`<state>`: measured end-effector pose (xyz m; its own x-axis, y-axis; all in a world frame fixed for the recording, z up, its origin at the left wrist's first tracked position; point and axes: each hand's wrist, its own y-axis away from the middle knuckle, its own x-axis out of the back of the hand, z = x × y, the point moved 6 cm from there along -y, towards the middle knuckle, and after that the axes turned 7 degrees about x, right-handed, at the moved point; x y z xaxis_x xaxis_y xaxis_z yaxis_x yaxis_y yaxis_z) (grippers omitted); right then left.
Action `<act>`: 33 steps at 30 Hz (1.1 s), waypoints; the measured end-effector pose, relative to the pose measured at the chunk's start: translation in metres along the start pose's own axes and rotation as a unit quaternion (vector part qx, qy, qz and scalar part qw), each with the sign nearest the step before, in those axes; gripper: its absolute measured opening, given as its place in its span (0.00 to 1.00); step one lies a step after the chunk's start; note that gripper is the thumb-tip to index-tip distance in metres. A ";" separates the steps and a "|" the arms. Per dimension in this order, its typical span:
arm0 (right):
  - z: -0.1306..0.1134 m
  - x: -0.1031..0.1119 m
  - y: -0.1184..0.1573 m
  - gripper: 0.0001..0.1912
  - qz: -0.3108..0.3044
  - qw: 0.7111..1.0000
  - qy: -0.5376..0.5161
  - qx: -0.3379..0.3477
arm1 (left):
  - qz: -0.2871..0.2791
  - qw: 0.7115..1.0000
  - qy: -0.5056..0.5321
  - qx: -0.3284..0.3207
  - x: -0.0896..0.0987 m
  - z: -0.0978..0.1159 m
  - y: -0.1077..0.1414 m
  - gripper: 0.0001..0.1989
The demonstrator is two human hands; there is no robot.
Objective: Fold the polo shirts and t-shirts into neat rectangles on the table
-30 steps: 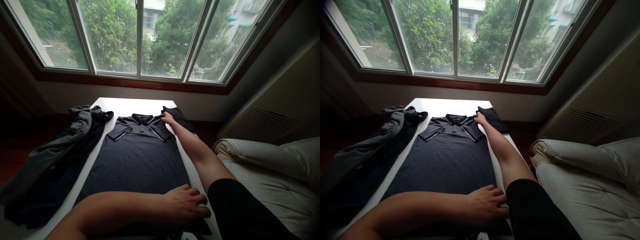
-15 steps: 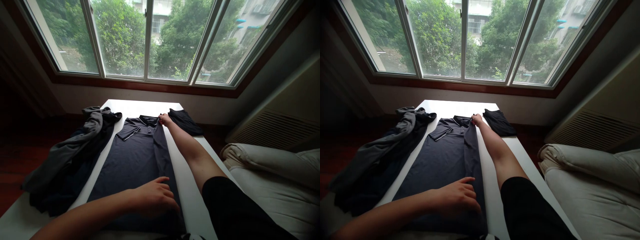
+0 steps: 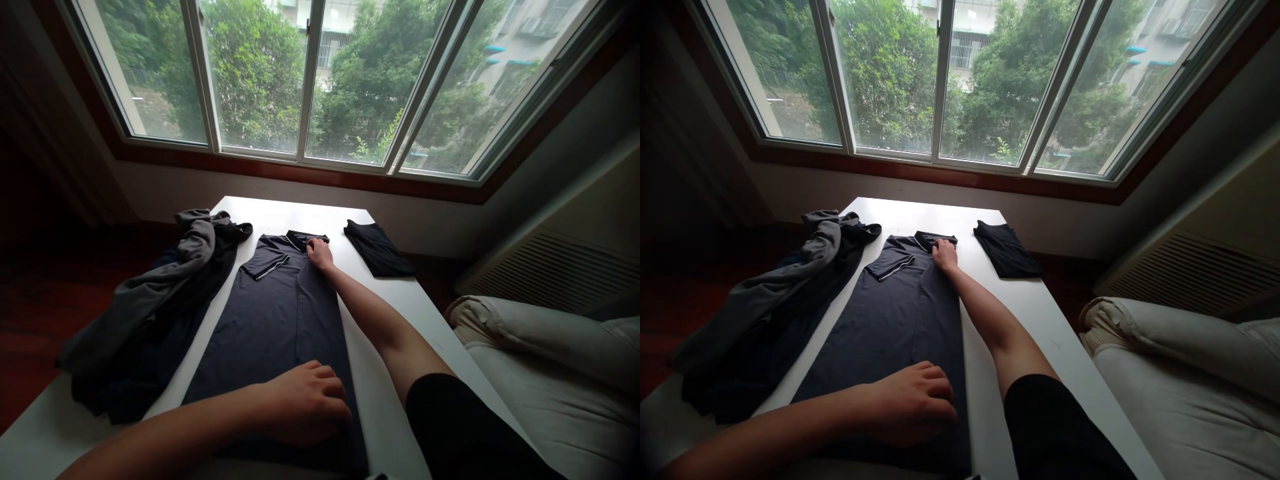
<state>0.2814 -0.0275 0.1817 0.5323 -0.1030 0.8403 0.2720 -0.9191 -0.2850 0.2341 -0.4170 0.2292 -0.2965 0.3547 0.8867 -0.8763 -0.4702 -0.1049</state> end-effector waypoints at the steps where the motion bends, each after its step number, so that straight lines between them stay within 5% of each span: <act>1: 0.001 -0.006 0.007 0.23 -0.005 0.999 0.045 0.012 | 0.003 1.000 -0.015 -0.001 -0.002 0.001 0.000 0.21; 5: 0.016 -0.027 0.018 0.36 -0.053 0.993 0.108 -0.007 | -0.020 0.999 -0.041 -0.005 -0.020 0.003 0.000 0.35; 14: 0.036 -0.029 -0.010 0.40 -0.105 0.988 0.115 0.004 | -0.002 0.998 -0.054 0.014 -0.038 -0.001 -0.029 0.33; 18: 0.038 -0.027 -0.010 0.40 -0.102 0.987 0.121 0.009 | 0.042 0.995 -0.063 0.058 -0.011 -0.019 -0.003 0.30; 21: 0.038 -0.022 -0.008 0.39 -0.108 0.987 0.116 0.001 | 0.129 0.959 -0.108 0.229 0.031 -0.063 0.049 0.25; 23: 0.034 -0.018 -0.008 0.38 -0.109 0.988 0.113 -0.015 | 0.185 0.897 -0.151 0.372 0.057 -0.095 0.095 0.21; 27: 0.004 -0.004 -0.012 0.29 -0.018 0.990 0.133 -0.053 | 0.160 0.805 -0.216 0.528 0.065 -0.122 0.166 0.24; 30: -0.046 -0.009 -0.017 0.23 0.026 0.991 0.134 0.009 | 0.123 0.816 -0.173 0.538 0.045 -0.119 0.180 0.26; 33: -0.106 -0.033 -0.020 0.18 -0.017 0.986 0.105 0.127 | 0.127 0.848 -0.096 0.505 0.031 -0.106 0.172 0.26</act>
<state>0.1737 -0.0462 0.2080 0.3496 -0.1743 0.9206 0.4937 -0.8008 -0.3391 0.0334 -0.4010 0.1911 -0.2743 0.0459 0.9606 0.0078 -0.9987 0.0499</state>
